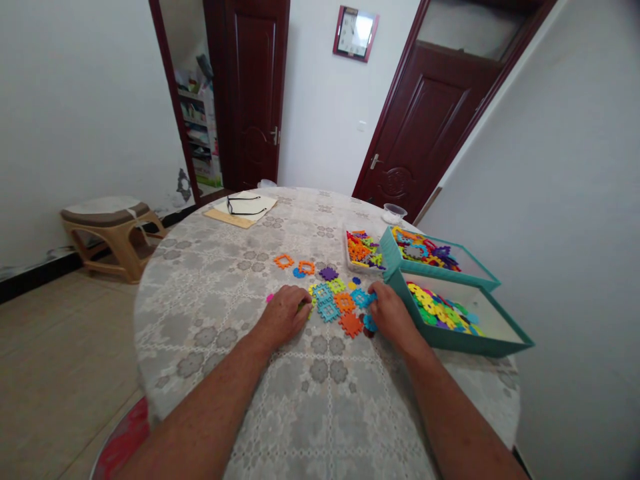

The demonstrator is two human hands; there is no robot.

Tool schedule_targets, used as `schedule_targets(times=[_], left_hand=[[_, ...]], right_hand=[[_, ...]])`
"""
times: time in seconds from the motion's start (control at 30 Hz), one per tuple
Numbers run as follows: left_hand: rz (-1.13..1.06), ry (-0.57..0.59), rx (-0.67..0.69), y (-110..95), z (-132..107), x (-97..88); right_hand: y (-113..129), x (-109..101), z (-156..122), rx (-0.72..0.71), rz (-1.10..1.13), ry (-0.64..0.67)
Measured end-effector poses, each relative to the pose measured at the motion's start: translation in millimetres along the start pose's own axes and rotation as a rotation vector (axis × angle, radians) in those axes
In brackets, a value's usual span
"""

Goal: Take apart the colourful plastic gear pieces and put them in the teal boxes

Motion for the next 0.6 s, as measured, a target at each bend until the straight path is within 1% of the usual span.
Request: schedule_targets(times=[0.1,0.13,0.17,0.27,0.4,0.5,0.6], left_hand=[[0.003,0.009,-0.016,0,0,0.5],[0.005,0.011,-0.022,0,1,0.7],[0.008,0.012,-0.026,0,1,0.9],[0.016,0.012,-0.028,0,1,0.6],[0.019,0.016,-0.02,-1,0,-0.3],[0.02,0.018,-0.012,-1,0,-0.2],[0.02,0.016,-0.006,0,0,0.4]], right_hand=[[-6,8,4,-0.026,0.022,-0.204],[-5,11,6,-0.054,0.011,-0.247],[-4,13,8,-0.087,-0.004,-0.261],[4,18,13,-0.152,-0.052,-0.189],[12,18,13,-0.139,-0.049,-0.097],[11,21,7,-0.175,0.01,-0.015],[8,22,3,-0.192,0.063,0.01]])
Point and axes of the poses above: each hand's wrist, its own z-axis towards the middle knuckle, its own x-axis out of the palm, y = z × x, the point moved 2 cm from there along z, towards the middle knuckle, and after that the axes turned 12 degrees about -x, right-handed, at the moved point
